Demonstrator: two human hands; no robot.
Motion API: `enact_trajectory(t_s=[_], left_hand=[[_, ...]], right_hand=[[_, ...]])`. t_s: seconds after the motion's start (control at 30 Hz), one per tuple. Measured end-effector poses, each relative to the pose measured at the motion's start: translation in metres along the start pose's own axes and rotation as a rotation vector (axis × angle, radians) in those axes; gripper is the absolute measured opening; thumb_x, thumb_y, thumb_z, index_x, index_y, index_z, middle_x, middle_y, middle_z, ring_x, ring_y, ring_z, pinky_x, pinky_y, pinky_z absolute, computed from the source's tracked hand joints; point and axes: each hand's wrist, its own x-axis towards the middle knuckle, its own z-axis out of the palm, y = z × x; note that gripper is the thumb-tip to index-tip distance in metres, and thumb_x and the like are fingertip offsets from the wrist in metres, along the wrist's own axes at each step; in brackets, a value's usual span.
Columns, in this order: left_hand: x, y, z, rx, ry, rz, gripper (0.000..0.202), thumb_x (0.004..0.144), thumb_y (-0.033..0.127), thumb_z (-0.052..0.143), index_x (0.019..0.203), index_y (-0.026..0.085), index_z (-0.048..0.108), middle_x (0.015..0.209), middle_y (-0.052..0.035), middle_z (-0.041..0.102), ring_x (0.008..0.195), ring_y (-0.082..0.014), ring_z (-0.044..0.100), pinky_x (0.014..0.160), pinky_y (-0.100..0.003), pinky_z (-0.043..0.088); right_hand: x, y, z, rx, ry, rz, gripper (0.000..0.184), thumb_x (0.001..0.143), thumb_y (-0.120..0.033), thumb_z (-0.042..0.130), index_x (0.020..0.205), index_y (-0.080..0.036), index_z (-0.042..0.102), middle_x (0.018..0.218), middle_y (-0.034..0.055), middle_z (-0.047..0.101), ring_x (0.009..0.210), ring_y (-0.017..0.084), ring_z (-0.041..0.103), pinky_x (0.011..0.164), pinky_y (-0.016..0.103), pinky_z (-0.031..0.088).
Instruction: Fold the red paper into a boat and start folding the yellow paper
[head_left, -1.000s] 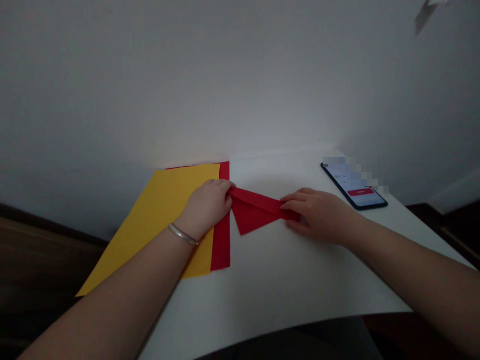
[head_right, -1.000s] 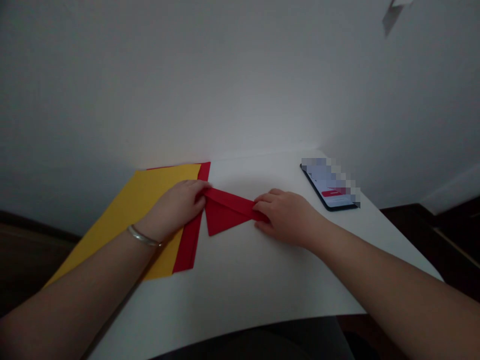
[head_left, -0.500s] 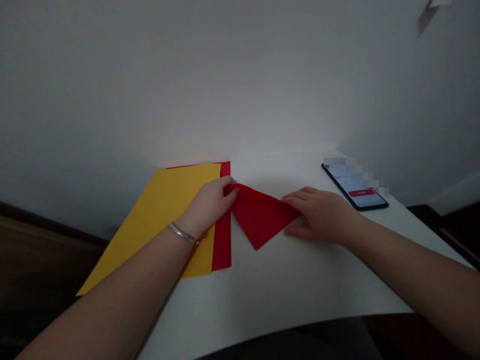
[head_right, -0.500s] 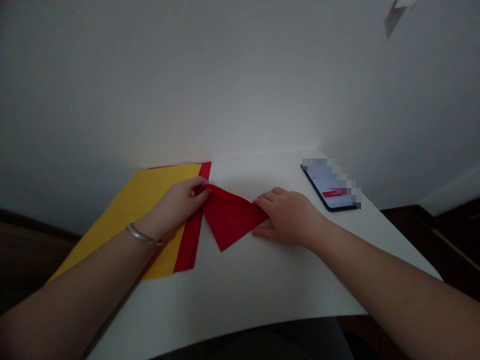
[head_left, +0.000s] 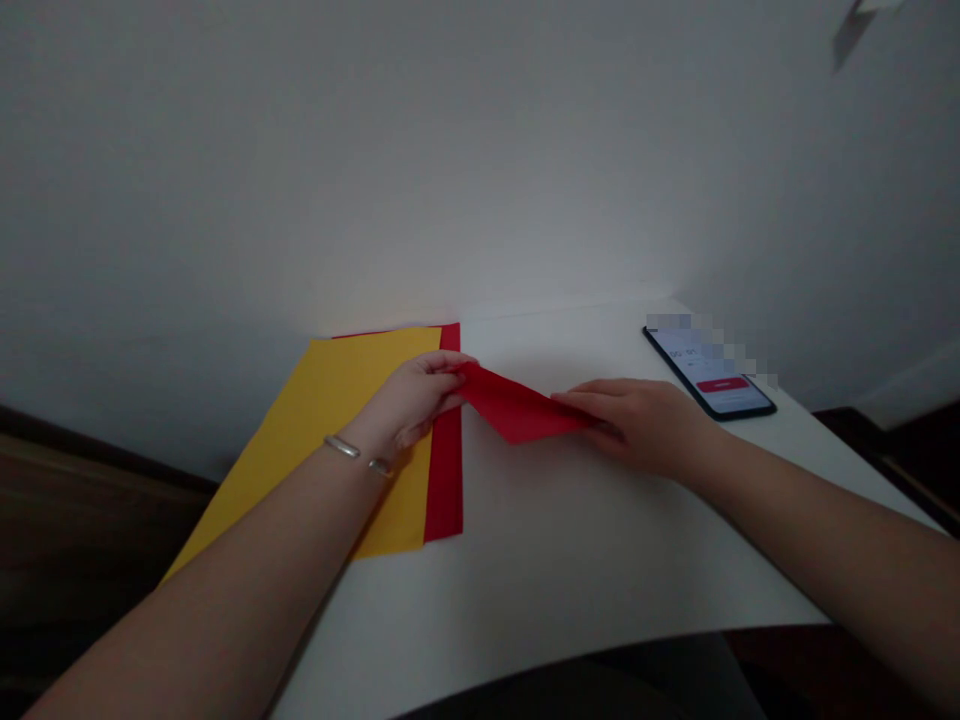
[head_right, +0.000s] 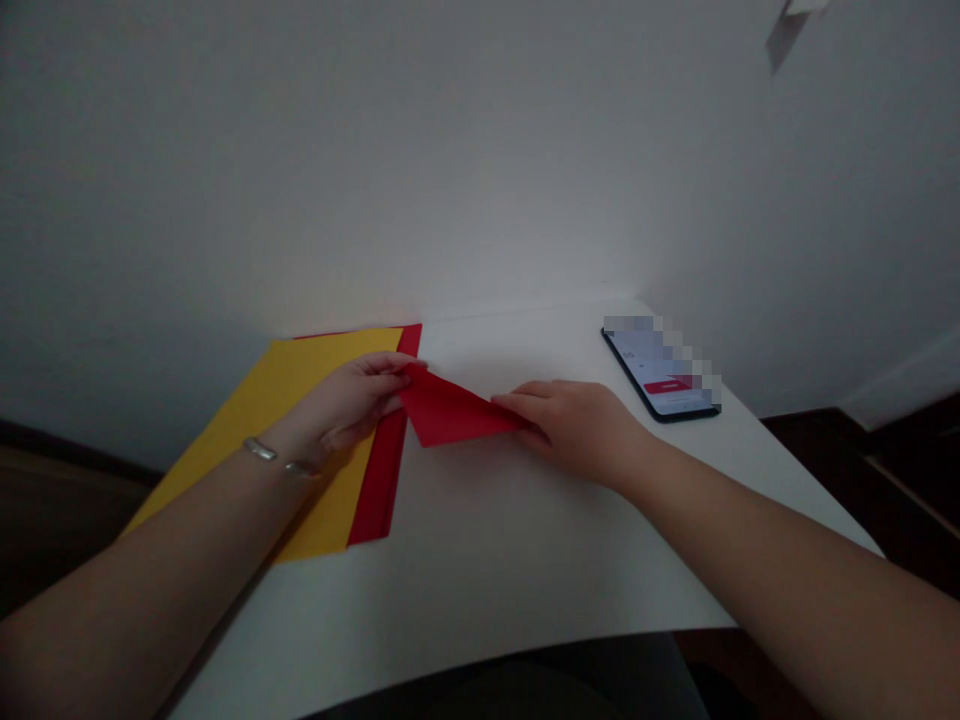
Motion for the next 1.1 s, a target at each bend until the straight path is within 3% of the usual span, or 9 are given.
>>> enact_trajectory(t_s=[0.1, 0.23, 0.4, 0.57, 0.67, 0.77, 0.87, 0.97, 1.1], left_hand=[[-0.003, 0.003, 0.003, -0.077, 0.029, -0.016, 0.018, 0.075, 0.001, 0.055, 0.08, 0.014, 0.066, 0.086, -0.0043, 0.068, 0.075, -0.0096, 0.065, 0.073, -0.019, 0.056], [-0.008, 0.001, 0.005, -0.105, 0.012, -0.013, 0.018, 0.077, 0.003, 0.056, 0.084, 0.014, 0.068, 0.092, -0.0057, 0.069, 0.08, -0.0112, 0.066, 0.081, -0.024, 0.056], [-0.011, -0.003, 0.008, -0.116, -0.074, 0.039, 0.012, 0.078, 0.013, 0.061, 0.086, 0.015, 0.069, 0.093, -0.0046, 0.069, 0.079, -0.012, 0.066, 0.078, -0.025, 0.057], [-0.009, -0.007, 0.007, -0.022, -0.083, 0.093, 0.009, 0.079, 0.021, 0.061, 0.084, 0.016, 0.067, 0.091, -0.003, 0.067, 0.079, -0.0113, 0.064, 0.076, -0.024, 0.055], [-0.009, -0.008, 0.007, 0.22, -0.105, 0.148, 0.012, 0.08, 0.021, 0.061, 0.091, 0.016, 0.065, 0.089, -0.0029, 0.067, 0.075, -0.0112, 0.063, 0.072, -0.024, 0.054], [-0.015, -0.005, 0.006, 0.624, -0.107, 0.269, 0.021, 0.082, 0.025, 0.059, 0.102, 0.019, 0.062, 0.079, -0.0014, 0.066, 0.066, -0.0136, 0.061, 0.062, -0.025, 0.048], [-0.027, 0.0, 0.008, 1.025, -0.075, 0.417, 0.026, 0.082, 0.022, 0.057, 0.108, 0.021, 0.056, 0.074, -0.0003, 0.066, 0.067, -0.017, 0.061, 0.059, -0.026, 0.043], [-0.039, 0.004, 0.012, 1.364, -0.023, 0.47, 0.019, 0.086, 0.02, 0.051, 0.104, 0.021, 0.056, 0.077, -0.0049, 0.067, 0.068, -0.0206, 0.062, 0.058, -0.028, 0.041], [-0.05, 0.003, 0.013, 1.64, -0.062, 0.512, 0.021, 0.09, 0.019, 0.041, 0.103, 0.02, 0.057, 0.076, -0.0077, 0.066, 0.066, -0.0225, 0.064, 0.056, -0.029, 0.042]], right_hand=[[0.001, 0.005, 0.0, 0.11, 0.045, 0.155, 0.03, 0.091, -0.027, 0.046, 0.11, -0.023, 0.069, 0.101, 0.0041, 0.072, 0.086, 0.019, 0.067, 0.069, 0.029, 0.048], [0.002, 0.014, 0.002, 0.227, 0.095, 0.381, 0.023, 0.088, -0.03, 0.05, 0.092, -0.021, 0.071, 0.077, 0.0036, 0.072, 0.068, 0.019, 0.064, 0.058, 0.029, 0.044], [0.003, 0.018, 0.006, 0.499, 0.146, 0.535, 0.028, 0.085, -0.026, 0.054, 0.111, -0.023, 0.066, 0.087, 0.003, 0.073, 0.058, 0.015, 0.063, 0.054, 0.028, 0.047], [0.005, 0.017, 0.007, 0.578, 0.159, 0.625, 0.029, 0.084, -0.025, 0.057, 0.112, -0.021, 0.065, 0.083, 0.0032, 0.072, 0.05, 0.013, 0.059, 0.047, 0.026, 0.046], [0.006, 0.019, 0.008, 0.624, 0.165, 0.662, 0.033, 0.084, -0.026, 0.058, 0.117, -0.022, 0.063, 0.084, 0.0033, 0.071, 0.047, 0.011, 0.056, 0.042, 0.025, 0.044], [0.005, 0.02, 0.009, 0.646, 0.179, 0.647, 0.037, 0.083, -0.026, 0.059, 0.12, -0.023, 0.061, 0.091, 0.004, 0.071, 0.05, 0.011, 0.057, 0.043, 0.025, 0.046], [0.004, 0.021, 0.009, 0.505, 0.19, 0.598, 0.039, 0.08, -0.026, 0.062, 0.119, -0.023, 0.062, 0.092, 0.0042, 0.071, 0.059, 0.014, 0.062, 0.053, 0.027, 0.05], [0.003, 0.02, 0.008, 0.345, 0.177, 0.563, 0.041, 0.077, -0.028, 0.065, 0.118, -0.024, 0.063, 0.088, 0.0037, 0.071, 0.07, 0.018, 0.064, 0.063, 0.03, 0.051], [0.005, 0.019, 0.01, 0.242, 0.1, 0.549, 0.046, 0.078, -0.03, 0.064, 0.123, -0.024, 0.06, 0.081, 0.0032, 0.071, 0.069, 0.02, 0.064, 0.061, 0.03, 0.048]])
